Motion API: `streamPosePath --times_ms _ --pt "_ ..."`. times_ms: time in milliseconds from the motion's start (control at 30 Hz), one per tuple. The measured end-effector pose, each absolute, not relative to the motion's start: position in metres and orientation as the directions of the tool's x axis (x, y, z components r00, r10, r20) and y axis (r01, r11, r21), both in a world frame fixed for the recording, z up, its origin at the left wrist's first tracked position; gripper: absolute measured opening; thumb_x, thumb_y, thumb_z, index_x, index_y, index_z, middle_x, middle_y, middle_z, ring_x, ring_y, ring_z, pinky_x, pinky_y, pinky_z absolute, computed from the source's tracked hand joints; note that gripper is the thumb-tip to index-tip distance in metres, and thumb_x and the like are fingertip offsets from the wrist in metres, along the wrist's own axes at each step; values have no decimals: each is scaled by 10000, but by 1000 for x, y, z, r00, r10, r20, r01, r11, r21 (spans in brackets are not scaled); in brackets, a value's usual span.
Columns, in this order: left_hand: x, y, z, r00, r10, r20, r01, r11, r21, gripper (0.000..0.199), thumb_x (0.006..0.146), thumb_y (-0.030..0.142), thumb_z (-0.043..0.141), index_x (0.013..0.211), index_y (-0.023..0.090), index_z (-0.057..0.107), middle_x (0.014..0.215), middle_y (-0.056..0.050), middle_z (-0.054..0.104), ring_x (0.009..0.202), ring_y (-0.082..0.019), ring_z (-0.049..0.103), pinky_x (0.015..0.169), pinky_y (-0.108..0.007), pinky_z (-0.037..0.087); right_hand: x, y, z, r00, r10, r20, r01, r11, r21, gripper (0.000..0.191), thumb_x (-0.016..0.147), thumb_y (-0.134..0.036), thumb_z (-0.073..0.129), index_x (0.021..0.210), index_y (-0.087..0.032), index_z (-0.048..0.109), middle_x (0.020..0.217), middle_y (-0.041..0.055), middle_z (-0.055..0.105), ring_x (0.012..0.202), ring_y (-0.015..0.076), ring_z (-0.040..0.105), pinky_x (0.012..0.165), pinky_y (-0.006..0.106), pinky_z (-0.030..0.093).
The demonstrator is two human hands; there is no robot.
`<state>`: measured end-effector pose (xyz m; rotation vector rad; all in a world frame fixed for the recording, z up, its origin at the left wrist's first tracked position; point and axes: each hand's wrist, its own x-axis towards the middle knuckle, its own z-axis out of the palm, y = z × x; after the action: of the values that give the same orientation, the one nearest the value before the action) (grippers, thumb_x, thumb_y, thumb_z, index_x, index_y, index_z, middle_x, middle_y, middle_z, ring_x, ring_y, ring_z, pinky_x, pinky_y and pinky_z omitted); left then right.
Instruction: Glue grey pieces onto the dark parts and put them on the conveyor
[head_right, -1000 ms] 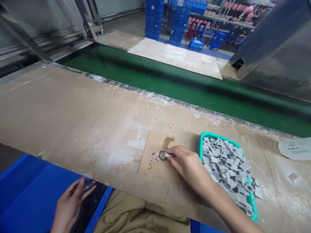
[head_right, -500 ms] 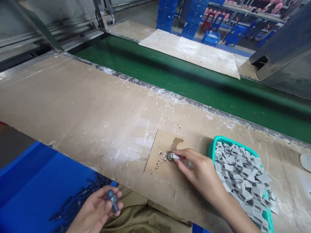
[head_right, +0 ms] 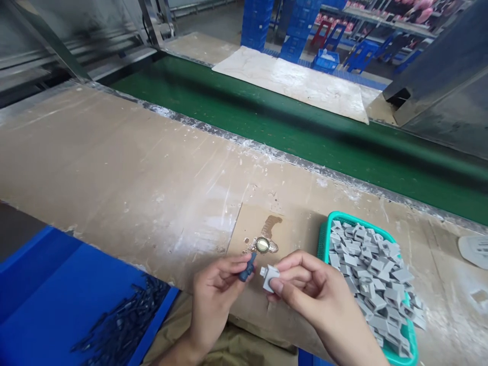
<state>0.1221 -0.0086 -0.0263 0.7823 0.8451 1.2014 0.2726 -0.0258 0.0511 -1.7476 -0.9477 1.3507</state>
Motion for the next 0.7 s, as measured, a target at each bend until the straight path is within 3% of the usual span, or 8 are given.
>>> streamPosePath --times_ms 233,367,433,567,700 --pt "118 -12 -26 137 982 128 -217 -96 971 210 774 53 642 881 226 695 1010 -42 729 905 -188 693 780 -252 597 273 -25 45 8 837 -547 81 -546 -834 274 759 -448 696 772 -196 587 655 55 698 647 210 674 649 308 533" --pt "119 -13 -25 150 967 207 -147 -185 972 483 796 11 594 1185 284 506 1071 -20 712 921 -156 686 727 -204 597 273 -24 42 -39 839 -543 65 -540 -839 262 775 -426 695 774 -185 593 675 45 697 661 192 669 667 290 527" --pt "119 -14 -27 120 956 267 -78 -259 963 561 785 -10 598 1217 306 427 1073 -5 711 931 -148 682 752 -208 593 273 -23 42 -43 835 -549 59 -546 -835 266 777 -428 696 776 -182 597 680 41 695 663 185 664 673 285 522" --pt "120 -17 -30 83 905 417 70 -423 903 608 761 -60 589 1240 264 402 1070 -31 712 965 -153 669 875 -229 551 270 -21 37 -34 831 -556 36 -555 -831 284 776 -447 686 790 -178 596 681 45 693 680 194 662 702 311 521" --pt "126 -14 -30 72 919 388 98 -393 914 536 783 -57 543 1204 249 414 1069 -40 713 974 -148 667 867 -220 549 264 -22 32 -11 833 -552 -26 -553 -833 291 771 -438 687 840 -167 606 708 54 696 701 195 664 729 320 524"
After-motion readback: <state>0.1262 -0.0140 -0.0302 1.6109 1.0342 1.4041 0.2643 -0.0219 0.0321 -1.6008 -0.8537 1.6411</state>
